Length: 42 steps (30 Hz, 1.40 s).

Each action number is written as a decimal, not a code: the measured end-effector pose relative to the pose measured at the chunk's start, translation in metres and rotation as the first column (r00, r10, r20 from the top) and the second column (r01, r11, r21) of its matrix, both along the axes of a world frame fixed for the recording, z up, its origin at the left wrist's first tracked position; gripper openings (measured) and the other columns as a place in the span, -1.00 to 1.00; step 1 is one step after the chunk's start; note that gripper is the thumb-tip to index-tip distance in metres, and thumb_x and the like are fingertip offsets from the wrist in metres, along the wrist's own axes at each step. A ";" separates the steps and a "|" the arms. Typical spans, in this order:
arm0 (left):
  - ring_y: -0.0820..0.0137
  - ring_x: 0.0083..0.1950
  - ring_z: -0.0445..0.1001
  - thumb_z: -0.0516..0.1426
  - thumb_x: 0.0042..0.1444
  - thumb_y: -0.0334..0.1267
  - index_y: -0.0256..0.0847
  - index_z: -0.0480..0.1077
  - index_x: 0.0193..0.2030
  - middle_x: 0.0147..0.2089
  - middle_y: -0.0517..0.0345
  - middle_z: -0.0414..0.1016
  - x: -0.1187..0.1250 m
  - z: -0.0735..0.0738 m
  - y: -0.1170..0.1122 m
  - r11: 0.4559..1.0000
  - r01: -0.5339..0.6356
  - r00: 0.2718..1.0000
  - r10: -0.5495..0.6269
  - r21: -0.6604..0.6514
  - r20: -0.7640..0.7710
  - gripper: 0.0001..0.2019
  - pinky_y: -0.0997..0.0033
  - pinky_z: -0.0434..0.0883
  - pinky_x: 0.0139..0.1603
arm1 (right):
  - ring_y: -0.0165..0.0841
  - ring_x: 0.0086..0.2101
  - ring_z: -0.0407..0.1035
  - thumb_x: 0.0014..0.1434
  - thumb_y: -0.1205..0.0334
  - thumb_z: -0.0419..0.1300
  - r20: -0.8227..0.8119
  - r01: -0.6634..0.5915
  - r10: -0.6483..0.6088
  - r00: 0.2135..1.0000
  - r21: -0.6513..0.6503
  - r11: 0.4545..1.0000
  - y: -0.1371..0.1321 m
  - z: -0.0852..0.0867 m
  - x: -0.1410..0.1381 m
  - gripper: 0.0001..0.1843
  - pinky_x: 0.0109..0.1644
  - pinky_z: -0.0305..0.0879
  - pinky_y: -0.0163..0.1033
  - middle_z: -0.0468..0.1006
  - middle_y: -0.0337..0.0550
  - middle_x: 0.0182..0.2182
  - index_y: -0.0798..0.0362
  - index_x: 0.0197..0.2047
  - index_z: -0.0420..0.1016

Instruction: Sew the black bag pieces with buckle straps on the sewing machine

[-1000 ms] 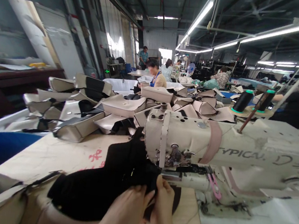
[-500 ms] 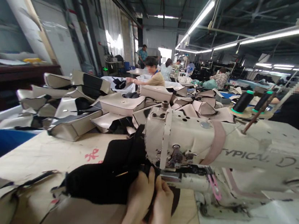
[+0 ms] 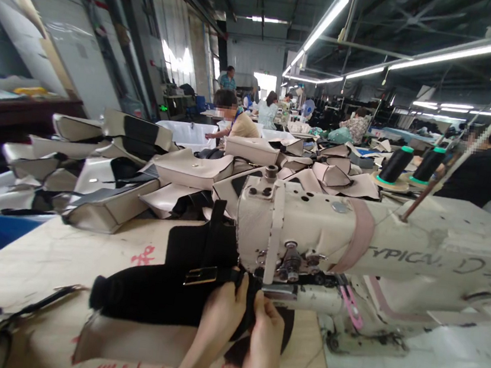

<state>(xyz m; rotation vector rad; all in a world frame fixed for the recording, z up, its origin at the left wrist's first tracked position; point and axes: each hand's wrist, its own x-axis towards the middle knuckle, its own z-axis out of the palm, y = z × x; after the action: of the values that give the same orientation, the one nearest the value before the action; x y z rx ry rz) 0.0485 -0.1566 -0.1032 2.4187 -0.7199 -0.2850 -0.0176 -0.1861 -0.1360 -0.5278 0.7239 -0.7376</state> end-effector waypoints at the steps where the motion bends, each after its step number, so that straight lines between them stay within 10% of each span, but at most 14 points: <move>1: 0.25 -0.17 0.49 -0.15 0.22 -0.12 -0.32 0.39 -0.24 -0.31 -0.14 0.51 -0.001 0.000 0.000 1.000 0.002 1.000 -0.002 -0.010 0.003 -0.62 0.46 0.24 -0.34 | -0.39 -0.48 0.34 -0.25 -0.16 0.31 -0.009 -0.008 0.008 1.000 0.001 1.000 -0.001 0.001 -0.001 -0.48 -0.43 0.20 -0.35 0.52 -0.18 -0.53 0.15 -0.42 0.44; 18: 0.21 -0.21 0.49 -0.16 0.21 -0.10 -0.32 0.42 -0.27 -0.33 -0.13 0.52 0.001 0.006 -0.004 0.998 0.010 1.000 -0.009 0.061 -0.012 -0.59 0.44 0.23 -0.36 | -0.59 -0.69 -0.19 -0.26 -0.11 0.33 -0.193 -0.031 0.019 0.981 -0.059 0.998 -0.013 0.006 -0.010 -0.50 -0.61 -0.27 -0.38 0.00 -0.47 -0.79 0.09 -0.64 0.17; 32: 0.19 -0.14 0.48 -0.16 0.21 -0.11 -0.27 0.37 -0.18 -0.26 -0.10 0.52 0.006 0.003 -0.002 0.998 0.070 0.997 -0.070 0.006 0.012 -0.63 0.43 0.26 -0.29 | -0.56 -0.71 -0.07 -0.16 -0.08 0.28 -0.243 -0.217 0.164 0.956 -0.207 0.954 -0.019 0.015 -0.028 -0.56 -0.66 -0.17 -0.39 0.09 -0.40 -0.77 0.10 -0.61 0.25; 35: 0.18 -0.17 0.49 -0.16 0.21 -0.14 -0.27 0.38 -0.18 -0.29 -0.10 0.52 0.008 0.004 -0.002 0.997 0.080 0.996 -0.081 0.009 0.024 -0.64 0.42 0.25 -0.31 | -0.44 -0.58 0.21 0.05 -0.09 0.12 -0.465 -0.313 -0.015 0.885 -0.619 0.721 -0.049 0.024 -0.085 -0.62 -0.52 0.14 -0.36 0.34 -0.25 -0.63 0.10 -0.40 0.42; 38: 0.16 -0.18 0.49 -0.16 0.21 -0.15 -0.29 0.39 -0.17 -0.30 -0.12 0.52 0.009 0.004 -0.002 0.996 0.090 0.996 -0.090 0.011 0.027 -0.63 0.41 0.23 -0.33 | -0.20 -0.21 0.36 0.07 -0.06 0.10 -0.303 -0.207 -0.762 0.573 -0.952 0.223 -0.107 0.031 -0.175 -0.57 -0.08 0.25 -0.15 0.49 0.03 -0.24 0.13 -0.18 0.44; 40: 0.15 -0.17 0.49 -0.16 0.21 -0.16 -0.30 0.39 -0.16 -0.28 -0.14 0.52 0.009 0.004 -0.003 0.996 0.088 0.996 -0.089 0.013 0.028 -0.63 0.40 0.23 -0.33 | -0.02 -0.04 0.26 0.09 -0.04 0.07 -0.091 -0.338 -0.949 0.301 -0.941 -0.017 -0.148 0.030 -0.231 -0.48 0.08 0.12 0.04 0.42 0.18 -0.11 0.23 -0.06 0.38; 42: 0.15 -0.16 0.49 -0.15 0.21 -0.15 -0.30 0.39 -0.15 -0.26 -0.15 0.52 0.009 0.003 -0.003 0.996 0.087 0.996 -0.088 0.016 0.028 -0.63 0.41 0.23 -0.32 | -0.03 -0.02 0.27 0.16 -0.01 -0.04 -0.059 -0.564 -0.944 0.324 -0.813 -0.143 -0.178 0.022 -0.270 -0.47 0.13 0.07 0.09 0.40 0.14 -0.05 0.22 0.03 0.34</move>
<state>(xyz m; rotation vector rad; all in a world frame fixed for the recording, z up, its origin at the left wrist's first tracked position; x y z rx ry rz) 0.0580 -0.1599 -0.1005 2.4134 -0.8406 -0.2926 -0.2880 -0.3642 -0.1139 -2.7069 1.3127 -1.5429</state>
